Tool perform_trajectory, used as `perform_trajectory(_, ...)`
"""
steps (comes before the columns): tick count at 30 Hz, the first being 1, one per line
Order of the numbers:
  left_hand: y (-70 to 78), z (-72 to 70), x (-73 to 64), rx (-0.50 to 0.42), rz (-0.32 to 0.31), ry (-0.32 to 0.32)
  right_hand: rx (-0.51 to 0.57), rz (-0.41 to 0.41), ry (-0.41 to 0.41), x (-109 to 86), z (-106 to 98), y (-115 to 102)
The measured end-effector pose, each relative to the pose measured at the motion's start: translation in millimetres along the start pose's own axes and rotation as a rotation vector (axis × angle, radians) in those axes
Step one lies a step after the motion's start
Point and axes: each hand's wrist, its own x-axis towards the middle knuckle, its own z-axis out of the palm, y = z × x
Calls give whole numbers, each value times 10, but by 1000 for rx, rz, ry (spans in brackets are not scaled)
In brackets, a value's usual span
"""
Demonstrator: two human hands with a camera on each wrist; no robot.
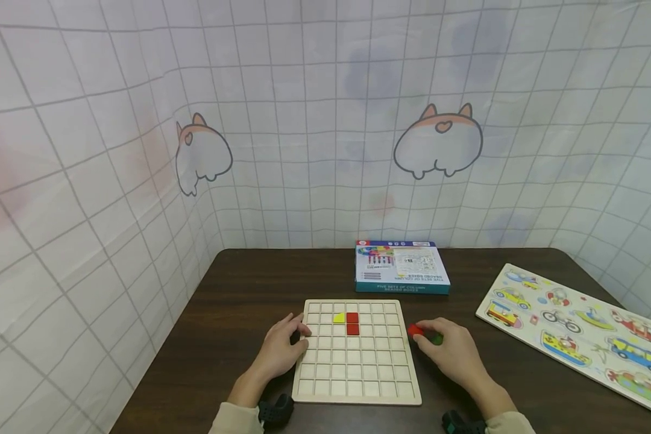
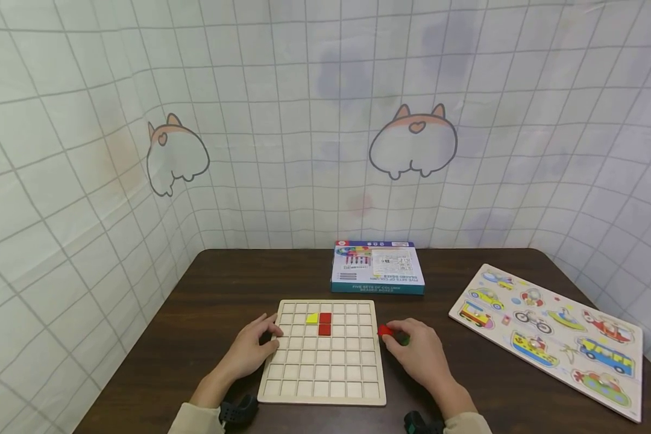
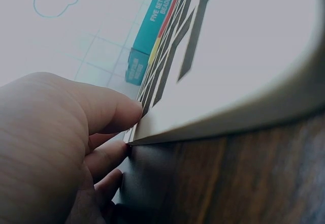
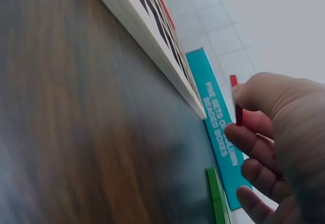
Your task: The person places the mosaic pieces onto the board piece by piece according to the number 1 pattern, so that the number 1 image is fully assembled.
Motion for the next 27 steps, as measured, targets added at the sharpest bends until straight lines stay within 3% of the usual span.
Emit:
perform_trajectory(5, 3, -5, 3, -4, 7, 7, 90, -36, -3, -20, 55, -121)
perform_trajectory(10, 5, 4, -22, -8, 7, 15, 144, -21, -74, -36, 129, -249)
perform_trajectory(14, 22, 3, -36, -13, 10, 10, 159, -33, -107, -48, 182, -313)
perform_trajectory(20, 37, -6, -21, -9, 22, 10, 165, -70, -89, -29, 232, -391)
perform_trajectory(27, 10, 3, -7, -8, 13, 7, 179, -55, -128, 30, 302, -499)
